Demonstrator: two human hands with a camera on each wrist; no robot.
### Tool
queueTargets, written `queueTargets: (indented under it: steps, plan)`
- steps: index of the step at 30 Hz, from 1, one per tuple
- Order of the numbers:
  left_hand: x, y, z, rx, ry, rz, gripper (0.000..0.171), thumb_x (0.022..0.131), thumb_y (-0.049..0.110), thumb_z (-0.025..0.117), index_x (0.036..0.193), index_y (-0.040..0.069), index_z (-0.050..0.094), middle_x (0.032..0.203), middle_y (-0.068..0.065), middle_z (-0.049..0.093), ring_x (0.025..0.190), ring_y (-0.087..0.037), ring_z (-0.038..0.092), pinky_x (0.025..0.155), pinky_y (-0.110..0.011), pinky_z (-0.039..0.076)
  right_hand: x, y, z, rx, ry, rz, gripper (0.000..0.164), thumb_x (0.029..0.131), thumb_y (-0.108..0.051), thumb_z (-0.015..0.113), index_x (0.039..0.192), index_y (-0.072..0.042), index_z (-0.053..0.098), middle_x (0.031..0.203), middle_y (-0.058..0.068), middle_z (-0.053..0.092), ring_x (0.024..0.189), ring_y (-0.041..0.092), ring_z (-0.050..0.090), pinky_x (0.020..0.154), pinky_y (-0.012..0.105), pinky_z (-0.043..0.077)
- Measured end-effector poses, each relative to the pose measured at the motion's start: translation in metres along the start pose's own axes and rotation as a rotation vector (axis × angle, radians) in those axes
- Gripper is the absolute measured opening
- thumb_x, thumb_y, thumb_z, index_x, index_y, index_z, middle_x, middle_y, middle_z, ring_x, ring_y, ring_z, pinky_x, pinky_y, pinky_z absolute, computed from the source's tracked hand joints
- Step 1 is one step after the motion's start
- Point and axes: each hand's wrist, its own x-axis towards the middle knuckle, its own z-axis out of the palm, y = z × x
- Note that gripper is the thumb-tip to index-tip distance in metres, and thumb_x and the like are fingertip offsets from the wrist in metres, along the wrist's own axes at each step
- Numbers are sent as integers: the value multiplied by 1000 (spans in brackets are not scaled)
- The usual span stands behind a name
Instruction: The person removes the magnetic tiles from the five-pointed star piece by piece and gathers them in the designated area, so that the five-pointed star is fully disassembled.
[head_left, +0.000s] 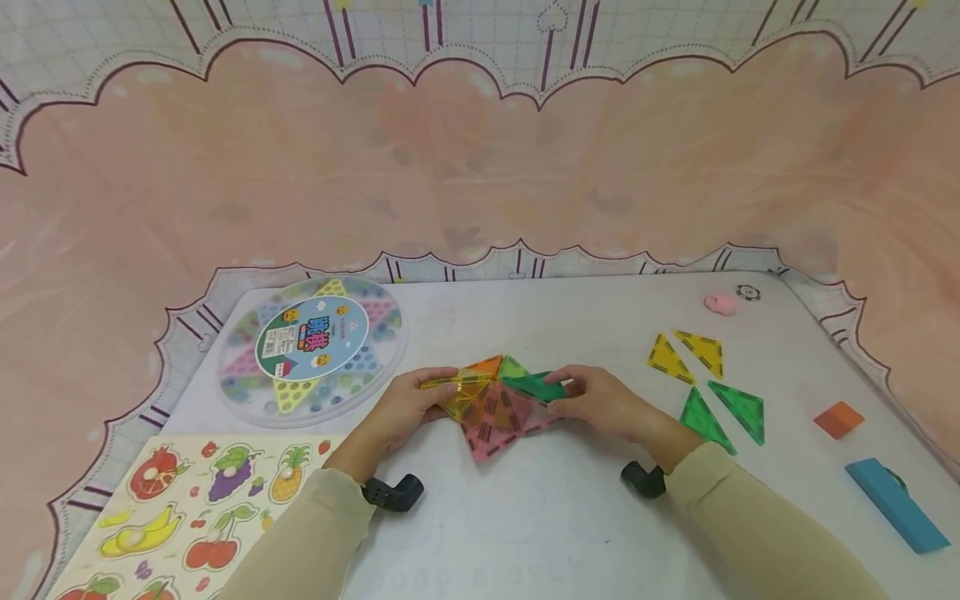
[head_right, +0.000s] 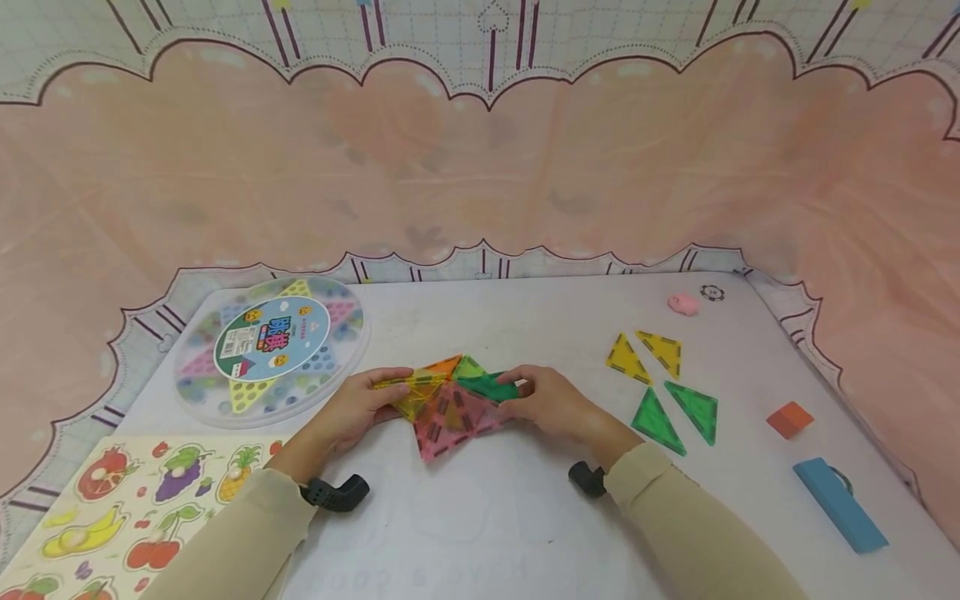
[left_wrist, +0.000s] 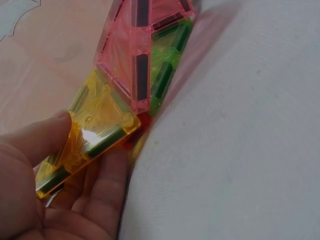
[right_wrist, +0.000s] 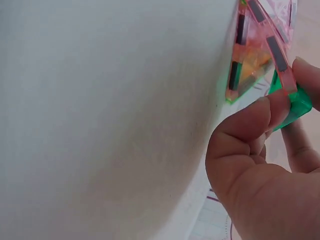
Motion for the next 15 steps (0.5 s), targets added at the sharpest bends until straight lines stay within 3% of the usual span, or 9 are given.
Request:
queueTargets:
  steps: [9, 15]
  plan:
    - [16, -19, -8, -2, 37, 3, 38, 82, 17, 65, 118, 7, 57, 119, -14, 50, 101, -24, 54, 78, -34, 47, -4, 1, -10, 32, -13, -55, 36, 79, -25, 67, 113, -19, 58, 94, 8, 54, 83, 22, 50, 68, 30, 46]
    - [17, -20, -8, -3, 34, 7, 37, 83, 16, 63, 118, 6, 56, 119, -14, 50, 102, -24, 54, 79, -33, 47, -10, 9, -35, 22, 43, -78, 37, 81, -30, 66, 115, -19, 57, 101, 6, 55, 88, 23, 52, 74, 31, 48]
